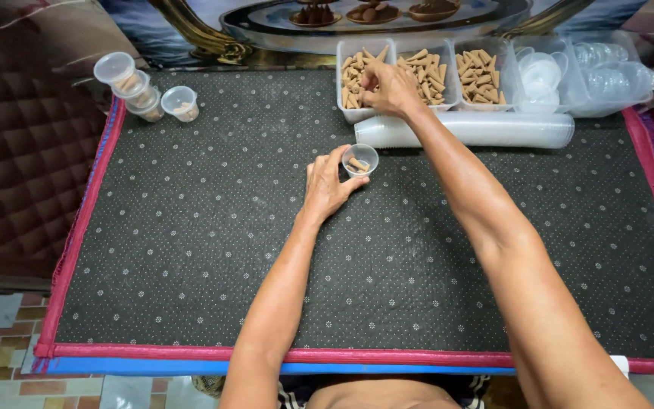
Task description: Packing incense cones into small plastic cups and capping them.
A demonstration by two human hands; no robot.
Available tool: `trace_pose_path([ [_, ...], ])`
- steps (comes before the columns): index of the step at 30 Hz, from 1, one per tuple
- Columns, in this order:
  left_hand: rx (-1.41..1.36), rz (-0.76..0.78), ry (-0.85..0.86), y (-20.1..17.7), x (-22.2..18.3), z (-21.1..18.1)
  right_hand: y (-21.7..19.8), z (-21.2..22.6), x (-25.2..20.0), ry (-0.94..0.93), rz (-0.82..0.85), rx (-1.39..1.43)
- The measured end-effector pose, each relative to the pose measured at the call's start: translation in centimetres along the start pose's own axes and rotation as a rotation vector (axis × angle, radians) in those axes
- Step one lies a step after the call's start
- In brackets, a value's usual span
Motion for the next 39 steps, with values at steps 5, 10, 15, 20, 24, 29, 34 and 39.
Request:
trace_pose_path([
  [5, 0.011, 0.009, -0.002, -0.2, 0.0, -0.2, -3.2, 2.0, -3.6, -0.047, -0.110, 0.242],
  [10, 0.042, 0.041, 0.021, -0.1, 0.0, -0.9, -4.1, 1.9, -10.3, 0.020, -0.098, 0.381],
  [15, -0.110, 0.079, -0.036, 1.1, 0.7, -1.6, -1.4, -0.3, -15.8, 0.061, -0.178, 0.407],
  [20, -0.112, 0.107, 0.004, 1.1, 1.1, -2.6, 0.0, -0.9, -18.1, 0.030, -0.279, 0.372],
  [24, -0.088, 0.105, 0.058, 0.6, 1.1, -2.6, -0.8, -1.1, -19.6, 0.032, -0.169, 0.538],
  [29, -0.096, 0.122, 0.084, 1.0, 1.2, -1.8, 0.3, -1.1, -21.1, -0.039, -0.080, 0.515],
  [34, -0.118, 0.159, 0.069, 1.5, 1.0, -1.4, 1.6, -1.3, -21.0, -0.036, -0.185, 0.475],
  [39, -0.104, 0.174, 0.076, 1.5, 1.0, -1.2, 1.7, -0.8, -20.9, -0.003, -0.238, 0.476],
])
Point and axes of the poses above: each hand's wrist, its own x-axis towards the middle knuckle, its own y-axis out of the palm, z = x × y, the point moved 1 cm from there along x, towards the middle knuckle
